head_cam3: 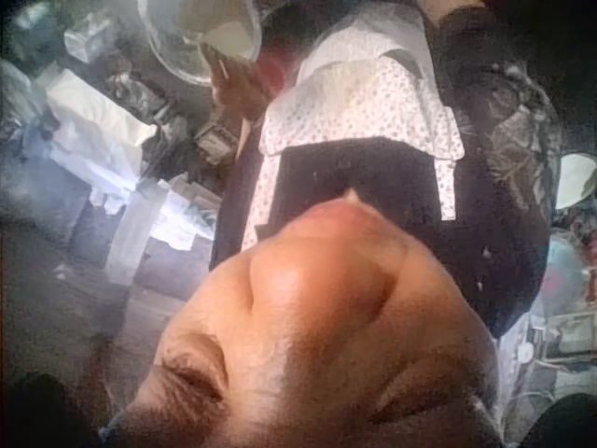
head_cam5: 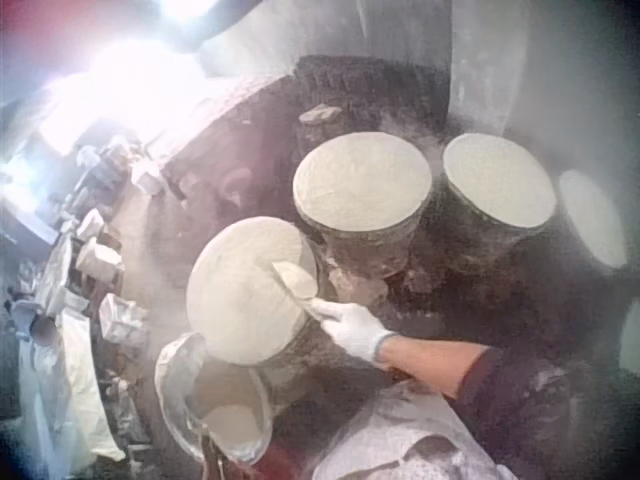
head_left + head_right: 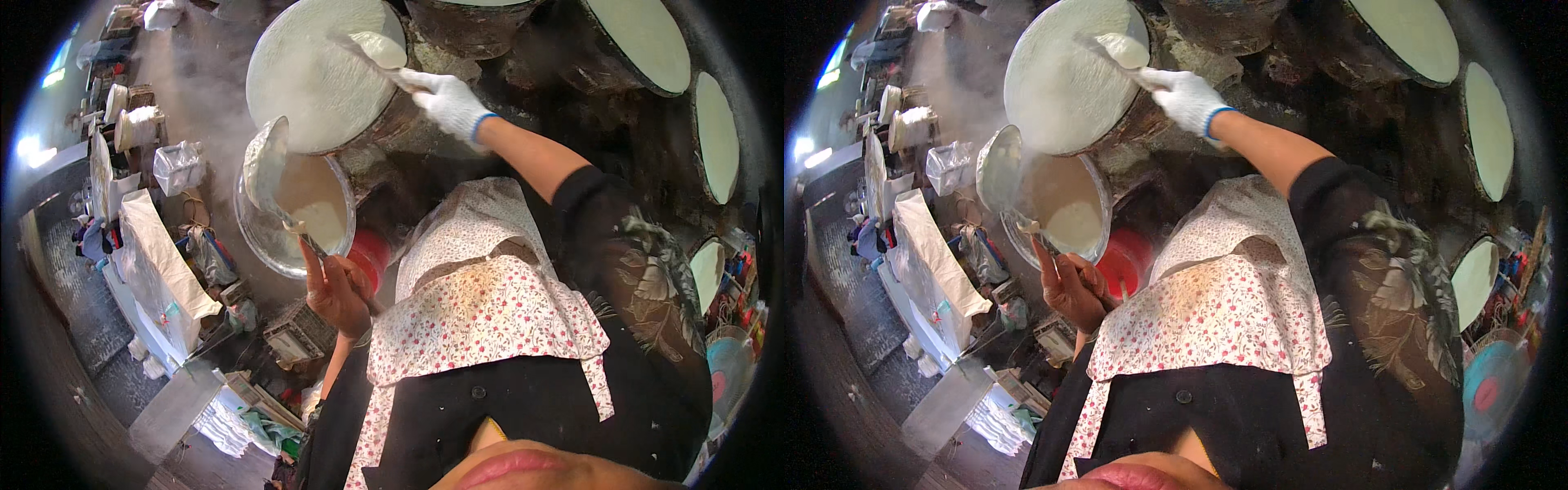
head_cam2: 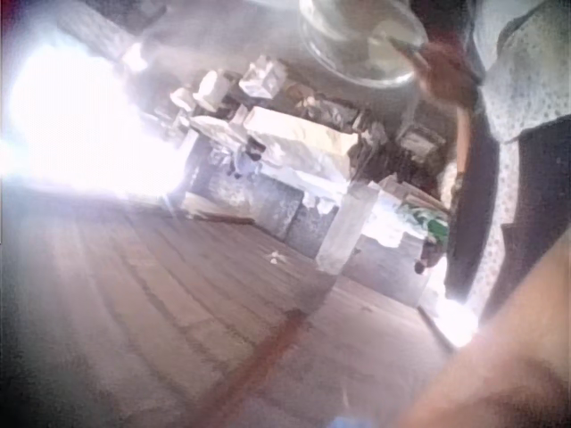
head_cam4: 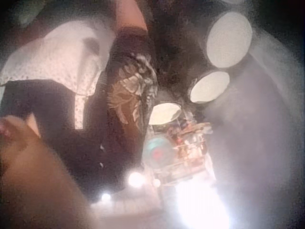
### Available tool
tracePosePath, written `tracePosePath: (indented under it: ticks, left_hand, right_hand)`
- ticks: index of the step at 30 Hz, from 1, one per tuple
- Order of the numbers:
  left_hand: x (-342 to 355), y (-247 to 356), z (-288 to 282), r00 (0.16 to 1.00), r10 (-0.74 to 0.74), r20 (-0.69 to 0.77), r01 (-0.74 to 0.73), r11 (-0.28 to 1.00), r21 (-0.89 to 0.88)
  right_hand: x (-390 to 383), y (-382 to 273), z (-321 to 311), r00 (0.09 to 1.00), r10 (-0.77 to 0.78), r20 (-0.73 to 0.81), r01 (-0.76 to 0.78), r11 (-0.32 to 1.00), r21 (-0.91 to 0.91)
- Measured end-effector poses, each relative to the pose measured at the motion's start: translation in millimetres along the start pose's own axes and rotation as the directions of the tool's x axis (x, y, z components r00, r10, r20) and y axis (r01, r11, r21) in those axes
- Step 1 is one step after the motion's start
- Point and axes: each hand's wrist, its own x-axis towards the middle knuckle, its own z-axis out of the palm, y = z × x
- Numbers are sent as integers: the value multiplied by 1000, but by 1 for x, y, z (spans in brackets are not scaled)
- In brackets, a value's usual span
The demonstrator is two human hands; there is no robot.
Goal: The person ladles batter onto hot round griddles and spreads it into thin crepes using a wooden spreader. They flip the crepes, remove finished ones, and place them on a nearby surface while continuing to cook additional crepes on multiple griddles.
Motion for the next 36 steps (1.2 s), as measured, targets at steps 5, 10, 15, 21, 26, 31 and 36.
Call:
tracePosePath:
  ticks: [5, 10, 15, 21, 26, 31, 36]
  left_hand:
    - [10, 3, 5, 999, -27, 27, 27, 999, -22]
    - [18, 2, 17, 997, 57, 45, -57, 998, 1]
    - [25, 8, 26, 996, -48, -73, 49, 999, 17]
    - [26, 0, 38, 1000, 19, 22, -18, 999, -36]
    - [29, -2, 33, 999, -53, -9, 52, 997, -51]
    - [33, -3, 29, 997, -37, 65, 40, 998, -56]
    - [35, -2, 23, 996, -49, 77, 51, 998, -26]
  right_hand:
    - [-51, -14, 24, 905, -206, 372, 264, 958, -111]
    - [-24, 1, -23, 995, -92, 46, 99, 977, -190]
    - [-29, -5, -17, 928, -315, 197, 338, 937, -92]
    - [3, 6, -34, 995, -86, -48, 77, 981, -177]
    - [50, 1, -31, 931, -348, 111, 365, 897, -247]
    - [-29, 10, -35, 998, -47, -47, 31, 956, -293]
    - [-15, 23, -3, 957, -174, -232, 163, 984, -65]
